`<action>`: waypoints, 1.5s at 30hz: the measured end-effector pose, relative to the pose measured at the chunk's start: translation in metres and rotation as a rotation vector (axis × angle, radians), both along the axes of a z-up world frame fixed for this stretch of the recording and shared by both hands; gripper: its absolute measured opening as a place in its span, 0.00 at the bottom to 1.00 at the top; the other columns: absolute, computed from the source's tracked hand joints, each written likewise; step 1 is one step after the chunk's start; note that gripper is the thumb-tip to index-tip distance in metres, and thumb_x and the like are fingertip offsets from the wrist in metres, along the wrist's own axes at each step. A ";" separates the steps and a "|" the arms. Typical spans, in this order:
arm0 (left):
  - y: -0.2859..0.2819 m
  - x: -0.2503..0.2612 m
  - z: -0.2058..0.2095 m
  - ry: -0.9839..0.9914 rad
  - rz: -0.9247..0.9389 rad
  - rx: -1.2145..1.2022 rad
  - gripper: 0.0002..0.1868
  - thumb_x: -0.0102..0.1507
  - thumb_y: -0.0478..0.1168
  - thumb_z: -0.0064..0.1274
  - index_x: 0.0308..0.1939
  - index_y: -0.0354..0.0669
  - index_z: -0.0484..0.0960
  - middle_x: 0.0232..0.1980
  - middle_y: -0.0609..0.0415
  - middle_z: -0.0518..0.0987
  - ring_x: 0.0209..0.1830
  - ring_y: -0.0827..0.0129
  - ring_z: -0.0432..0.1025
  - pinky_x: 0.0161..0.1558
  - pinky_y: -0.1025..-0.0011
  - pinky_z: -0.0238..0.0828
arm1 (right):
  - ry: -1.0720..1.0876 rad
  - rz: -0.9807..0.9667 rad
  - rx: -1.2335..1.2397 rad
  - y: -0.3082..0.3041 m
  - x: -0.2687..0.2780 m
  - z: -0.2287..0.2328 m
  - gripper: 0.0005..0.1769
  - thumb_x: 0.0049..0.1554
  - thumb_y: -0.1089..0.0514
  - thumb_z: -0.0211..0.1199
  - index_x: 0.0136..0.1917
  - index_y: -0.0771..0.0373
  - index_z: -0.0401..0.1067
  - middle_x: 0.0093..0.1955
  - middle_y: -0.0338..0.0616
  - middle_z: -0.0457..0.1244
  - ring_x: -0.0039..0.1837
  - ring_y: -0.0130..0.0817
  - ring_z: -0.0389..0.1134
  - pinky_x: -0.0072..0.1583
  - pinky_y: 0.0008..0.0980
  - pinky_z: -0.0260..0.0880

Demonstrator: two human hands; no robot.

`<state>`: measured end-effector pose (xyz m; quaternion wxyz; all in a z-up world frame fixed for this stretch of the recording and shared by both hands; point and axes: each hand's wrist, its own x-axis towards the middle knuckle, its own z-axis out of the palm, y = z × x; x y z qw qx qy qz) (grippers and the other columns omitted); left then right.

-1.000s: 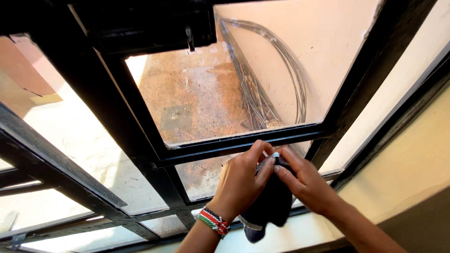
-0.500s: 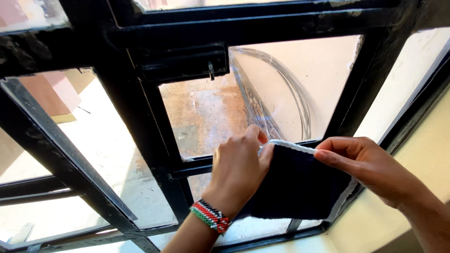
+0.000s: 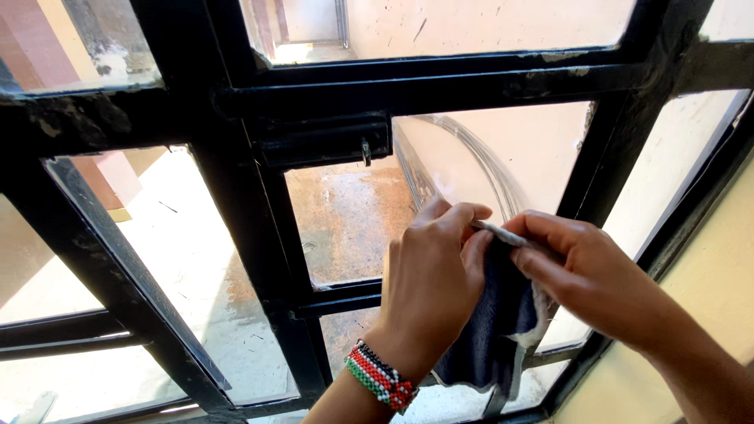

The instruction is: The person rinses a cloth in a bucket of soapy water, wrings it out, and wipes several glass panes of a black-framed window.

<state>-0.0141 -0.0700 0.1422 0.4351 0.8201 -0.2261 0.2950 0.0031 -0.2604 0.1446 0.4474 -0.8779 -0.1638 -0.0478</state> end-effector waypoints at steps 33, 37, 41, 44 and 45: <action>0.019 0.013 0.095 0.512 -0.611 -0.206 0.18 0.62 0.43 0.57 0.51 0.34 0.85 0.43 0.48 0.87 0.40 0.70 0.81 0.47 0.74 0.79 | 0.019 0.157 0.526 -0.054 0.010 0.029 0.41 0.53 0.50 0.73 0.76 0.61 0.63 0.58 0.62 0.70 0.58 0.51 0.75 0.58 0.56 0.74; 0.033 0.007 0.140 0.407 -0.293 -0.154 0.19 0.59 0.47 0.64 0.46 0.35 0.87 0.42 0.45 0.88 0.38 0.61 0.82 0.42 0.65 0.80 | -0.064 0.101 0.554 -0.040 0.018 0.083 0.35 0.54 0.57 0.71 0.73 0.63 0.69 0.51 0.59 0.73 0.51 0.52 0.80 0.51 0.57 0.78; 0.036 0.007 0.159 -0.426 0.226 -0.003 0.30 0.56 0.53 0.67 0.52 0.33 0.82 0.46 0.44 0.85 0.40 0.60 0.81 0.38 0.64 0.79 | -0.033 0.086 0.556 -0.019 0.022 0.139 0.33 0.50 0.53 0.71 0.66 0.68 0.71 0.46 0.61 0.75 0.48 0.50 0.79 0.50 0.52 0.82; 0.033 0.024 0.168 -0.651 -0.079 0.014 0.33 0.59 0.52 0.64 0.60 0.31 0.76 0.46 0.45 0.85 0.39 0.62 0.82 0.39 0.63 0.81 | -0.015 0.148 0.574 -0.008 0.029 0.170 0.36 0.47 0.50 0.72 0.66 0.68 0.71 0.47 0.61 0.74 0.45 0.51 0.80 0.47 0.53 0.80; 0.032 0.028 0.171 -0.567 -0.225 0.041 0.33 0.62 0.51 0.62 0.63 0.32 0.74 0.44 0.48 0.86 0.39 0.64 0.83 0.42 0.62 0.82 | -0.012 0.193 0.577 -0.005 0.032 0.177 0.37 0.47 0.49 0.73 0.66 0.68 0.72 0.47 0.61 0.74 0.44 0.51 0.80 0.46 0.53 0.81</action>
